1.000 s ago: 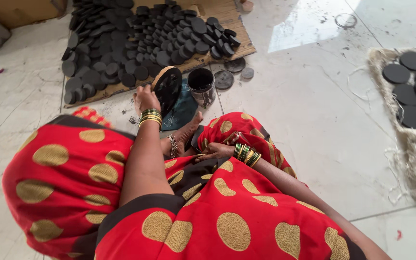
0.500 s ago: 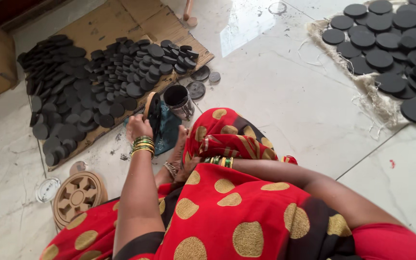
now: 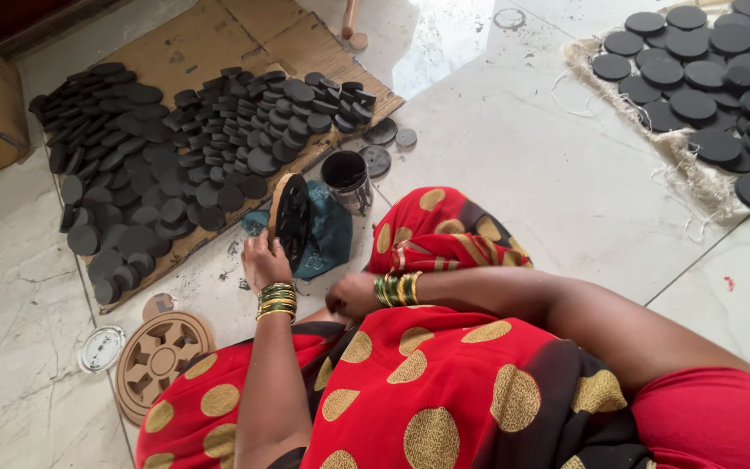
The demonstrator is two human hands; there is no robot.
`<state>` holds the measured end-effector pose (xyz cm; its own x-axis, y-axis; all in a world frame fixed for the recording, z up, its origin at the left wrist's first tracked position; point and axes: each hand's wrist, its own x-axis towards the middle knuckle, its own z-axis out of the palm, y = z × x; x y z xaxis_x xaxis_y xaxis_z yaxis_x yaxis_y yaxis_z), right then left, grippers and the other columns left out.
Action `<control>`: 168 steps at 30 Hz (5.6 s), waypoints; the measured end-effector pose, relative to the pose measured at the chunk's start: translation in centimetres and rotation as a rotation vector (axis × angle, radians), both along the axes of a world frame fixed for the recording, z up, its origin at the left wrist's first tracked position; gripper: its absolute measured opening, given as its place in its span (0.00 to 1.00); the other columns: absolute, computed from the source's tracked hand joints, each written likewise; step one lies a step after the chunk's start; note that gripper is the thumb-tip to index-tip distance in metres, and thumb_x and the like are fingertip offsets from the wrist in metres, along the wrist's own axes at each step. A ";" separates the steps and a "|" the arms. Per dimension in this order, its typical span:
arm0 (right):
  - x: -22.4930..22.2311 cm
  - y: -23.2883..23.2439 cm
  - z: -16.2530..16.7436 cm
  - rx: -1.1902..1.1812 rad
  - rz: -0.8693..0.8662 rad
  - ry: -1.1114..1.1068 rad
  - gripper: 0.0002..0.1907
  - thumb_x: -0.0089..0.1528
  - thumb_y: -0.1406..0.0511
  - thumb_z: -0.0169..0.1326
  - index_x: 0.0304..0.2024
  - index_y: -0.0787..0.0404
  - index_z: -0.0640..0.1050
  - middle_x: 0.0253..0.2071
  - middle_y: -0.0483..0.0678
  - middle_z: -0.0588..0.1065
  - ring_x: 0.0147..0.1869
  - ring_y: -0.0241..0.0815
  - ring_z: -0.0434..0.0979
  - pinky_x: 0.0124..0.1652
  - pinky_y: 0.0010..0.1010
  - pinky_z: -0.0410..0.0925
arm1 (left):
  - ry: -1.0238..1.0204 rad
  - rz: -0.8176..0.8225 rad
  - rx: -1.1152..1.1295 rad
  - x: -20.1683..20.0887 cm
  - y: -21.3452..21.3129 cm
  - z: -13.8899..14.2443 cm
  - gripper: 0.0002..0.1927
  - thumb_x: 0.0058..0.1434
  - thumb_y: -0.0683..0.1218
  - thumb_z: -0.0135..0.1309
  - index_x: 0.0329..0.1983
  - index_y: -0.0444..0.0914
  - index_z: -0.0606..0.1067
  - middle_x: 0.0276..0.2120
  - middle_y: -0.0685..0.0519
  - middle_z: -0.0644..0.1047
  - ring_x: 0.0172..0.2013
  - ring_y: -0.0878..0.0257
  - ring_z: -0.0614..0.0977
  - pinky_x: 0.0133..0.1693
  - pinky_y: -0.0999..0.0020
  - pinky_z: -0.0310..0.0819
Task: The person sits on the floor and paints a decorative wooden wheel-shaped piece black, holding it with one hand while applying paint with a brush in the other, dipping the brush into a black paint container. Finished black-painted wooden discs are laid out on cardboard nearby.
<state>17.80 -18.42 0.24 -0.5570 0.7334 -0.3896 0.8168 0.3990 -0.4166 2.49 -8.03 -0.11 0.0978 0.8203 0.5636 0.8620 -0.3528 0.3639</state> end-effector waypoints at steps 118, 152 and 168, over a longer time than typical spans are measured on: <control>19.3 10.3 1.3 0.754 -0.679 -0.342 0.09 0.60 0.63 0.55 0.38 0.55 0.84 0.42 0.51 0.79 0.45 0.53 0.79 0.52 0.51 0.64 | -0.331 0.011 -0.146 -3.6 3.0 -3.8 0.18 0.59 0.42 0.63 0.52 0.37 0.77 0.41 0.50 0.78 0.38 0.55 0.82 0.43 0.60 0.78; 6.9 9.6 -3.3 0.544 -0.230 -0.108 0.17 0.65 0.61 0.52 0.53 0.62 0.77 0.44 0.56 0.75 0.46 0.55 0.79 0.41 0.45 0.73 | -0.393 0.024 -0.188 -3.6 2.5 -3.0 0.19 0.58 0.41 0.63 0.53 0.38 0.77 0.39 0.53 0.77 0.37 0.61 0.83 0.43 0.63 0.78; 4.6 8.7 -4.5 0.889 0.205 -0.097 0.24 0.63 0.69 0.51 0.61 0.70 0.74 0.35 0.48 0.74 0.37 0.42 0.78 0.37 0.31 0.74 | -0.357 -0.008 -0.153 -3.5 2.7 -3.4 0.20 0.59 0.41 0.63 0.55 0.36 0.77 0.43 0.50 0.79 0.41 0.56 0.83 0.45 0.61 0.79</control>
<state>22.45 -9.75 -4.26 -0.7034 0.6760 0.2195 0.7102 0.6807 0.1796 -1.04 -5.33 -3.52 -0.0756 0.8973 0.4349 0.6691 -0.2777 0.6894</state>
